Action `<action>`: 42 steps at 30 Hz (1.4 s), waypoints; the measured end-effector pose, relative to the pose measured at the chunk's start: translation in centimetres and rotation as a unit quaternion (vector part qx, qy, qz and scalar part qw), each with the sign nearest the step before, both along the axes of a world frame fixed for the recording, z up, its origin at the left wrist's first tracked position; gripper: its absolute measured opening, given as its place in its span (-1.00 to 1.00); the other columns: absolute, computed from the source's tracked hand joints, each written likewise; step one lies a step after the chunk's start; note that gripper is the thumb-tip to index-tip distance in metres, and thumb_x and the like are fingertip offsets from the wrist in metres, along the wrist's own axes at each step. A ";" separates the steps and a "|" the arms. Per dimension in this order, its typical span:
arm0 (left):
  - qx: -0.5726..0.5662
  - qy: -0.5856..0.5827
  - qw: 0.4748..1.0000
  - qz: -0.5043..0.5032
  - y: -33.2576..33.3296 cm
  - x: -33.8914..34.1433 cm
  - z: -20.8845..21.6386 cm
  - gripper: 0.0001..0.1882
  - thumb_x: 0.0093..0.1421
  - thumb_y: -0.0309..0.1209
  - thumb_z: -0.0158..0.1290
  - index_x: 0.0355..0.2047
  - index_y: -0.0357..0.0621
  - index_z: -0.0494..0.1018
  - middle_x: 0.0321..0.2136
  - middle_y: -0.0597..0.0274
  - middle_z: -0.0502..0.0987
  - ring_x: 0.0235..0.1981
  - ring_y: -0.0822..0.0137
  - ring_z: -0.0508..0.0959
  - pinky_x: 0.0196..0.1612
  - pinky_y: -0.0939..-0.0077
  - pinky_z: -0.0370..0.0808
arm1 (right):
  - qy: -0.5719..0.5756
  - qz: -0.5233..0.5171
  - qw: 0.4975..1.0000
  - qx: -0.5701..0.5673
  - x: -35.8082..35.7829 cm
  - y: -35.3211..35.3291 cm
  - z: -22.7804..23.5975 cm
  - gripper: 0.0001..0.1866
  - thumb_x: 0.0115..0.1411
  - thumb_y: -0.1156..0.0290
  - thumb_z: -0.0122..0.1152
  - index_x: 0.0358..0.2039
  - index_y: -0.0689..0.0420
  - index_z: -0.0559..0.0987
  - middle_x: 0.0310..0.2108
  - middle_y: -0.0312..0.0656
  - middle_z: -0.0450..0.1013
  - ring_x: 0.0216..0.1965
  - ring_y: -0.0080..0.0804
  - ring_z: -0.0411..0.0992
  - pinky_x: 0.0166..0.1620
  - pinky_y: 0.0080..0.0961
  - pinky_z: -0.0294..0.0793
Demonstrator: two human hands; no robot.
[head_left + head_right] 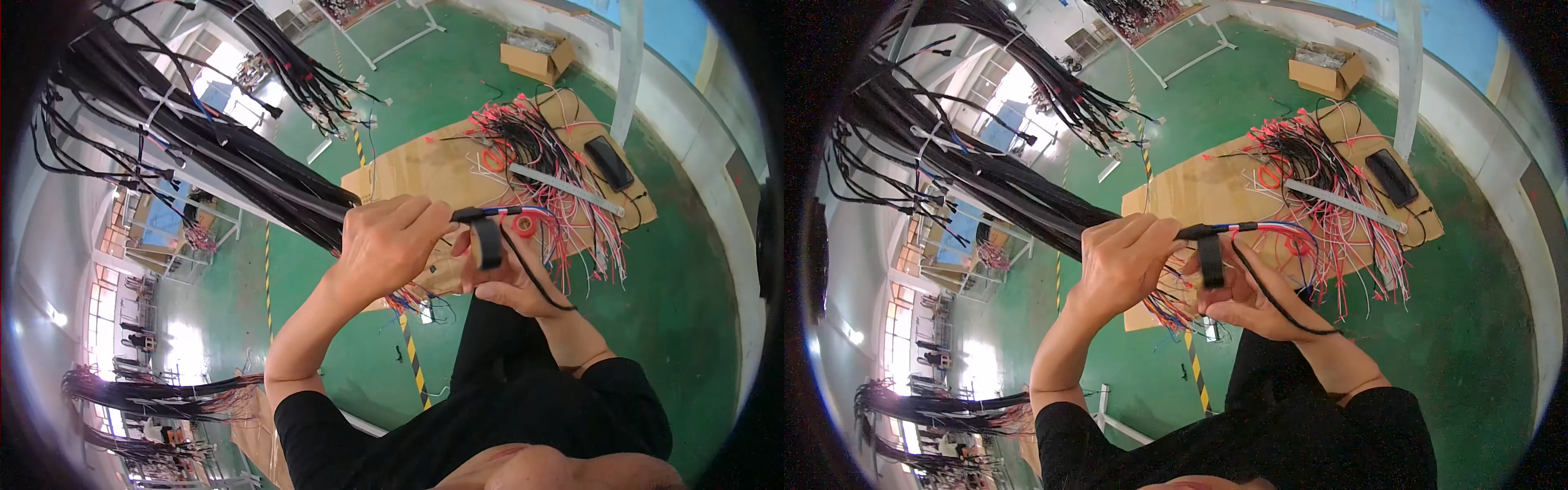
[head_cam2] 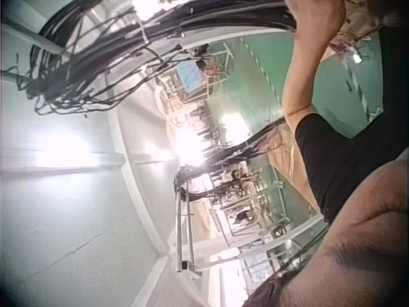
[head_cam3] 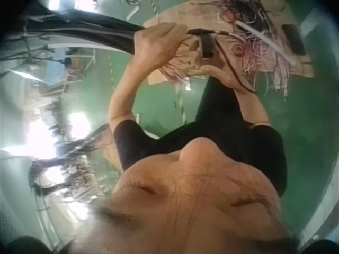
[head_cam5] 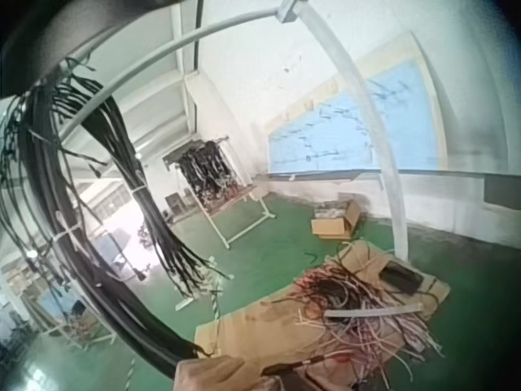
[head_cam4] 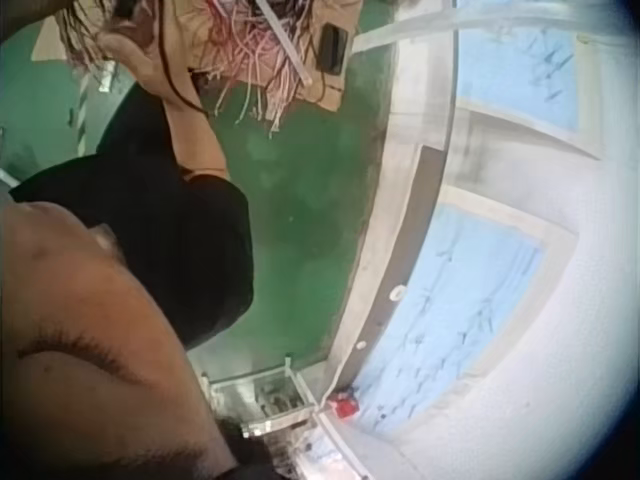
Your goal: The recorder is assembling electrical wiring harnesses by grouping wires, measuring them with a ruler, and securing them with tape.
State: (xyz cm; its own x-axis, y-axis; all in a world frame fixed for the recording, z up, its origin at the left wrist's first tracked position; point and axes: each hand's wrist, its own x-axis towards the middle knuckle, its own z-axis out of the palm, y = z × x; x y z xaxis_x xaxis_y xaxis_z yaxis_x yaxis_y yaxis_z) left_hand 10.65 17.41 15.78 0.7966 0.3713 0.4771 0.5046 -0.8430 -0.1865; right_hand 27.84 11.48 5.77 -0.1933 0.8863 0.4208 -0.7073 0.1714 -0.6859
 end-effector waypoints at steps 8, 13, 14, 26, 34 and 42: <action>-0.086 0.031 0.994 -0.054 -1.0 1.9 1.7 -0.82 -0.05 -0.44 0.17 -0.50 -0.12 0.36 -0.68 0.26 0.30 -0.69 0.22 0.41 -0.67 0.38 0.28 | 0.101 -0.090 0.989 0.063 -1.6 2.9 1.4 -0.44 0.11 0.32 0.22 0.09 0.24 0.30 -0.12 -0.04 0.37 -0.22 -0.31 0.47 -0.10 -0.39 0.46; -0.087 0.057 0.992 -0.068 -1.7 0.9 1.6 -0.83 -0.04 -0.42 0.18 -0.49 -0.09 0.38 -0.69 0.31 0.30 -0.69 0.29 0.43 -0.69 0.41 0.30 | 0.125 -0.195 0.952 0.200 -2.8 5.6 1.3 -0.79 0.24 0.38 0.02 -0.15 0.17 0.39 -0.08 -0.07 0.31 -0.32 -0.38 0.41 -0.20 -0.44 0.44; -0.078 0.054 0.994 -0.056 -2.0 1.1 1.7 -0.82 -0.05 -0.43 0.19 -0.49 -0.13 0.38 -0.68 0.25 0.31 -0.69 0.22 0.41 -0.66 0.37 0.29 | 0.125 -0.194 0.952 0.199 -2.6 5.7 1.2 -0.79 0.24 0.38 0.02 -0.15 0.17 0.39 -0.08 -0.07 0.31 -0.32 -0.38 0.41 -0.20 -0.44 0.44; -0.009 0.007 1.000 -0.014 -0.8 0.8 0.1 -0.82 -0.05 -0.46 0.20 -0.47 -0.17 0.41 -0.67 0.20 0.32 -0.69 0.19 0.37 -0.63 0.39 0.30 | -0.056 0.019 0.998 -0.023 0.8 -0.1 -1.9 -0.29 -0.03 0.28 0.35 0.09 0.27 0.26 -0.26 -0.11 0.44 -0.35 -0.47 0.46 -0.24 -0.48 0.49; 0.005 0.063 0.998 -0.022 -1.5 1.8 0.6 -0.79 -0.08 -0.42 0.22 -0.49 -0.16 0.39 -0.68 0.25 0.30 -0.68 0.23 0.39 -0.64 0.42 0.30 | -0.056 -0.107 0.993 0.006 0.6 2.6 -4.6 -0.50 0.14 0.38 0.20 0.04 0.21 0.25 0.02 0.06 0.28 -0.29 -0.32 0.48 -0.17 -0.36 0.45; -0.028 0.054 0.997 -0.048 -1.9 0.9 0.8 -0.79 -0.10 -0.43 0.23 -0.50 -0.17 0.41 -0.67 0.26 0.33 -0.67 0.24 0.41 -0.65 0.40 0.32 | 0.019 -0.162 0.979 0.122 -0.8 4.6 0.3 -0.54 0.06 0.61 0.08 0.02 0.21 0.34 -0.14 -0.12 0.31 -0.09 -0.43 0.35 -0.04 -0.44 0.45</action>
State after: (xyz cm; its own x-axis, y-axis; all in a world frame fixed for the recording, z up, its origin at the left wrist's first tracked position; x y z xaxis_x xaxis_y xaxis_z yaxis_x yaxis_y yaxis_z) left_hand 11.60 15.47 16.62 0.8748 0.3155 0.3677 0.4015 -0.8968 -0.1858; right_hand 27.01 16.10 6.10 0.1004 0.7711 0.6288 -0.6132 0.5456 -0.5712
